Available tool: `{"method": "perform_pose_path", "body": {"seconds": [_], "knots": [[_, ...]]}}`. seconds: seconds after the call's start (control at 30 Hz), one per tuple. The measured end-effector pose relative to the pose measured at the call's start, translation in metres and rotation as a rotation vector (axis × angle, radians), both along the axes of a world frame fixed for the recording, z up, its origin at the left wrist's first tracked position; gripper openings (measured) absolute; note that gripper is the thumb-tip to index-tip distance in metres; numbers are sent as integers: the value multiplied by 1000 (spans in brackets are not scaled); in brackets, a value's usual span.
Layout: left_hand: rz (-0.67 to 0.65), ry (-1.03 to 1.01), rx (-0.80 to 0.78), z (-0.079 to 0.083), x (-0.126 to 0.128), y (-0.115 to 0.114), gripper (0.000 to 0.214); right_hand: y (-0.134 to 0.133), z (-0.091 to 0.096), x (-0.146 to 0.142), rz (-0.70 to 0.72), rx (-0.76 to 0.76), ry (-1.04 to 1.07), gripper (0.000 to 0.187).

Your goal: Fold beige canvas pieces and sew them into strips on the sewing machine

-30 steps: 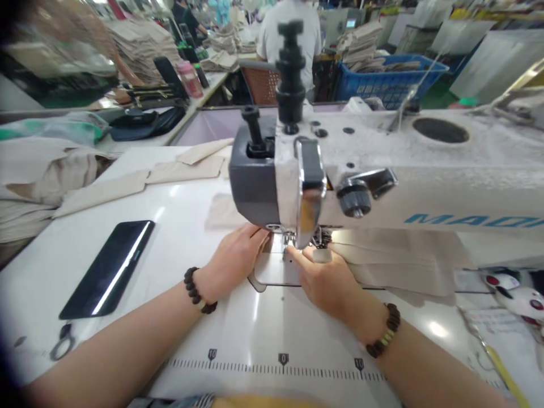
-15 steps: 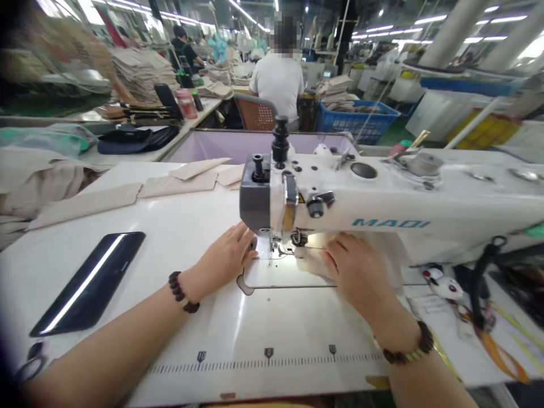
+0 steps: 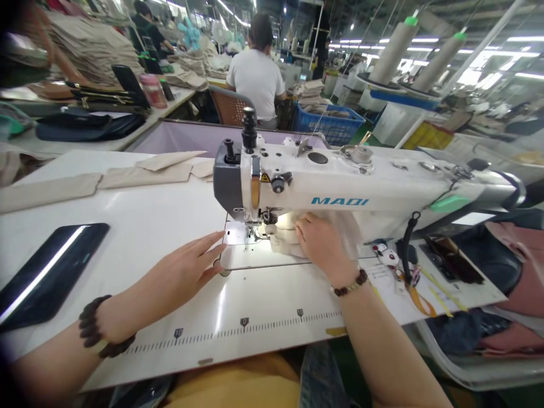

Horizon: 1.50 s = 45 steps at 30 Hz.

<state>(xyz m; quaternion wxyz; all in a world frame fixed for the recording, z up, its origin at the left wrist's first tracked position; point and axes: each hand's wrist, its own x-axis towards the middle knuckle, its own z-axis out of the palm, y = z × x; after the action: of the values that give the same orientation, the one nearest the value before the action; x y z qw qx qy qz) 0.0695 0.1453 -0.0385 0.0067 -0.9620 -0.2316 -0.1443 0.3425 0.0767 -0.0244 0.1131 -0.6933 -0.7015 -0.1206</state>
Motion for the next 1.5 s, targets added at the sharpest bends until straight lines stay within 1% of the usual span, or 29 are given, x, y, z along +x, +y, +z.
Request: {"method": "perform_pose_path", "body": {"seconds": [0.17, 0.27, 0.33, 0.43, 0.47, 0.53, 0.6, 0.7, 0.73, 0.77, 0.83, 0.87, 0.93, 0.97, 1.03, 1.07, 1.1, 1.13, 1.23, 1.27, 1.33, 1.4, 1.43, 1.47, 1.5], "knots": [[-10, -38, 14, -1, -7, -9, 29, 8, -2, 10, -55, 98, 59, 14], [-21, -49, 23, 1, -9, -15, 29, 1, 8, 19, -68, 121, 137, 14], [-47, -58, 23, 2, -10, -20, 28, -17, 18, 17, -67, 126, 189, 13], [-124, -98, -7, 0, -5, -32, 31, -64, 31, -6, -42, 143, 279, 11], [-153, -113, -26, -2, 0, -37, 35, -82, 33, -19, -30, 102, 294, 11], [-214, -141, -69, -5, 11, -47, 47, -111, 33, -46, 19, -57, 377, 15], [-307, -143, -116, -7, 26, -56, 50, -129, 28, -70, 64, -201, 493, 17], [-499, -47, -225, -6, 42, -63, 34, -134, 21, -88, 105, -315, 654, 16], [-540, 3, -275, -4, 43, -63, 30, -133, 20, -89, 131, -342, 699, 15], [-553, 48, -325, -2, 41, -61, 30, -132, 19, -87, 166, -364, 739, 14], [-490, 91, -415, 1, 27, -54, 36, -131, 18, -80, 247, -397, 802, 7], [-429, 90, -450, 2, 16, -50, 41, -131, 17, -75, 277, -411, 824, 10], [-295, 49, -505, 2, -11, -39, 48, -131, 14, -65, 315, -441, 840, 43], [-234, 26, -533, 1, -26, -34, 47, -131, 12, -61, 329, -464, 834, 59], [-108, -36, -559, -3, -54, -26, 40, -128, 7, -55, 355, -503, 801, 79], [-45, -54, -565, -4, -65, -24, 37, -125, 4, -54, 369, -512, 781, 83], [11, -71, -566, -5, -75, -23, 34, -121, 1, -54, 379, -513, 765, 84], [59, -81, -569, -5, -81, -23, 33, -115, -2, -55, 378, -499, 760, 81], [131, -98, -603, -3, -88, -26, 29, -96, -12, -65, 313, -383, 825, 55], [140, -106, -619, -1, -88, -27, 28, -89, -16, -70, 271, -338, 863, 51], [177, -132, -641, 2, -84, -29, 29, -77, -24, -78, 172, -242, 924, 56], [268, -162, -652, 3, -80, -29, 32, -69, -31, -83, 132, -134, 950, 65], [332, -172, -657, 3, -77, -29, 33, -65, -33, -84, 148, -77, 940, 66], [401, -178, -660, 2, -75, -28, 33, -63, -35, -84, 186, -34, 910, 62], [467, -180, -661, 1, -73, -28, 33, -60, -36, -84, 236, -15, 865, 54]]}}
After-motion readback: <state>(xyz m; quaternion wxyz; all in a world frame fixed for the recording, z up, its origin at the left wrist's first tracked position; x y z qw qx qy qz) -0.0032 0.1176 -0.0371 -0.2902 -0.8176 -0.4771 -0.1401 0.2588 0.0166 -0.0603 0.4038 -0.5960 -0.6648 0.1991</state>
